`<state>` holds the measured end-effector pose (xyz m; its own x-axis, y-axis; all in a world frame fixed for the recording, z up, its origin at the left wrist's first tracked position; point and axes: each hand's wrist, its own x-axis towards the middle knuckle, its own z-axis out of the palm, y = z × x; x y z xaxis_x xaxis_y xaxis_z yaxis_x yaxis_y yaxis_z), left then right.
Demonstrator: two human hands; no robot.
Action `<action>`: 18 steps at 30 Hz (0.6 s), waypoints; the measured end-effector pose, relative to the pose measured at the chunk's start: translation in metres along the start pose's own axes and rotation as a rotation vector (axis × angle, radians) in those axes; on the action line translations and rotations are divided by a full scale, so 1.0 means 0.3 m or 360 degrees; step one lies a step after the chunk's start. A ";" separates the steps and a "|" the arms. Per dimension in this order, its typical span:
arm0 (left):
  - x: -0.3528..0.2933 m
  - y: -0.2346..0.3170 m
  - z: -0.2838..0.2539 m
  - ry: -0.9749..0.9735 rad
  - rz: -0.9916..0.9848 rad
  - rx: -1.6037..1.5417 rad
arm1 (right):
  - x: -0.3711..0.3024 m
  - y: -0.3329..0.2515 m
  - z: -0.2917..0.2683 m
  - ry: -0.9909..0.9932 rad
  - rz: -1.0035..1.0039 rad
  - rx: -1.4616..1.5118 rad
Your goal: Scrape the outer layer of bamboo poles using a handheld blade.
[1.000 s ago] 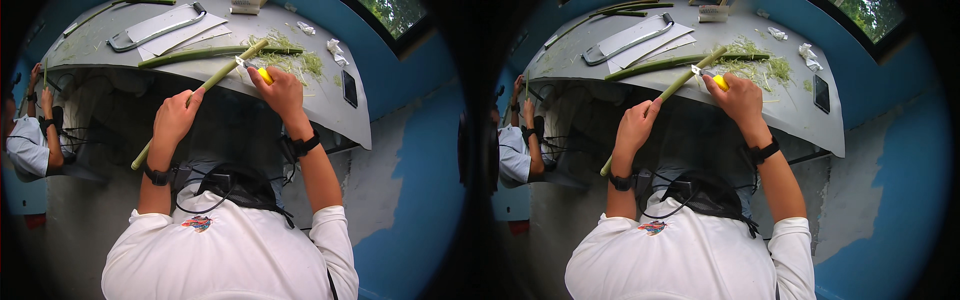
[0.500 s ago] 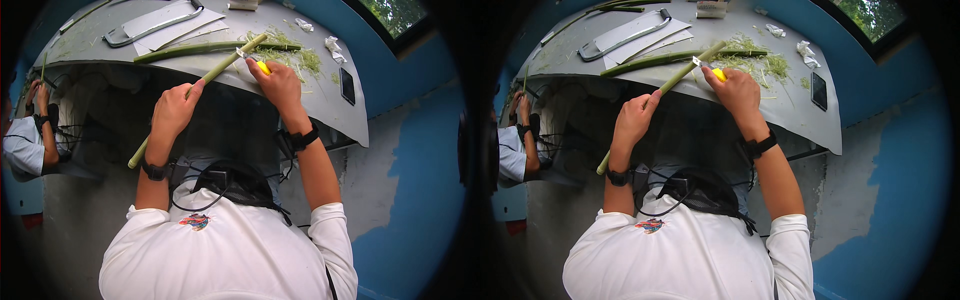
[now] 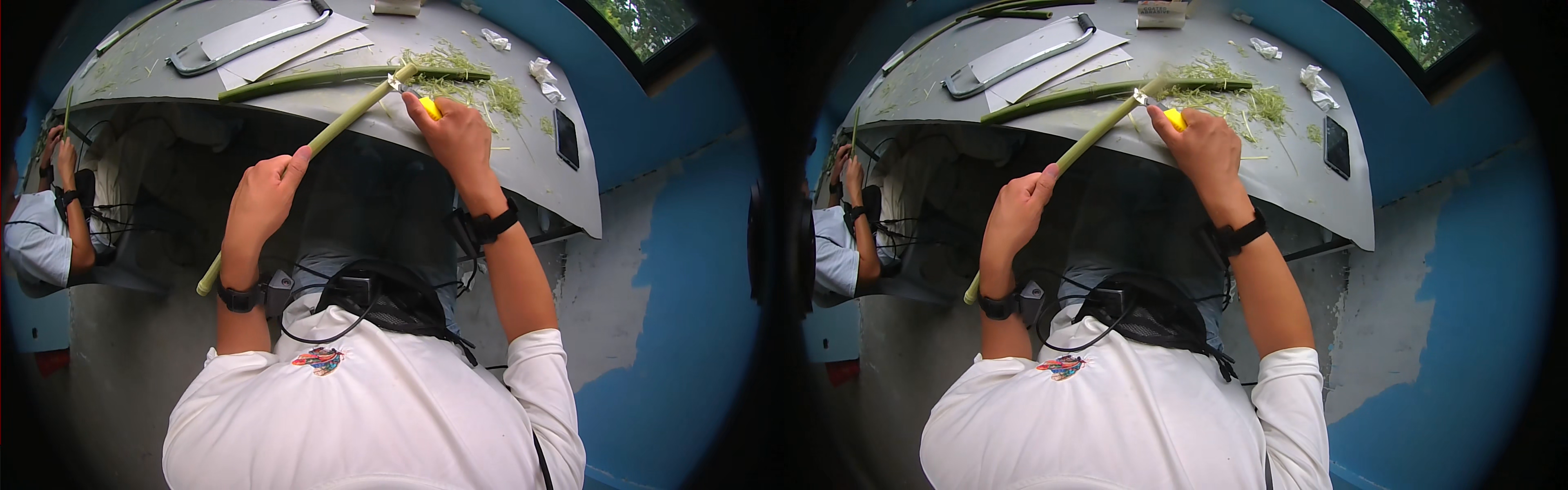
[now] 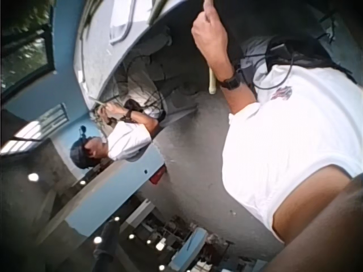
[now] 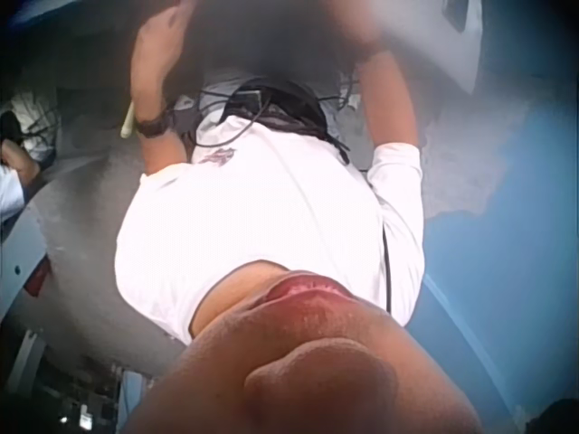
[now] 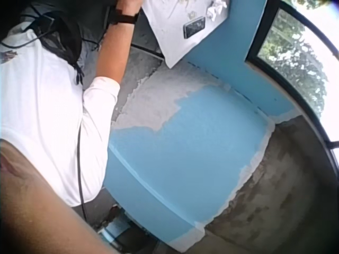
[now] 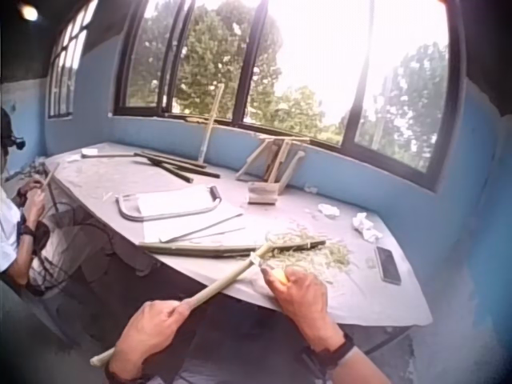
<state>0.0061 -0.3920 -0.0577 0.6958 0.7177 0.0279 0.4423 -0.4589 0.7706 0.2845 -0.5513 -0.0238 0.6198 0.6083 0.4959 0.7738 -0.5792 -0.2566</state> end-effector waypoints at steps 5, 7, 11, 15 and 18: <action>-0.043 -0.063 -0.034 -0.0114 -0.0081 -0.0066 | -0.011 0.004 0.004 0.0056 -0.0022 -0.0017; -0.060 -0.059 -0.047 -0.0131 -0.0082 -0.0120 | -0.013 0.010 0.010 0.0099 -0.0039 0.0017; -0.066 -0.061 -0.068 -0.0178 -0.0152 -0.0172 | -0.009 0.002 0.004 0.0081 -0.0032 -0.0077; -0.076 -0.050 -0.092 -0.0242 -0.0191 -0.0233 | -0.021 -0.006 -0.005 0.0033 0.0004 -0.0059; -0.130 -0.101 -0.156 -0.0242 -0.0415 -0.0229 | -0.018 0.020 -0.006 0.0045 0.0062 -0.0079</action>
<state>-0.0609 -0.3817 -0.0524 0.6507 0.7101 -0.2690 0.5399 -0.1836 0.8215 0.2855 -0.5590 -0.0265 0.6448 0.5696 0.5097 0.7413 -0.6286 -0.2353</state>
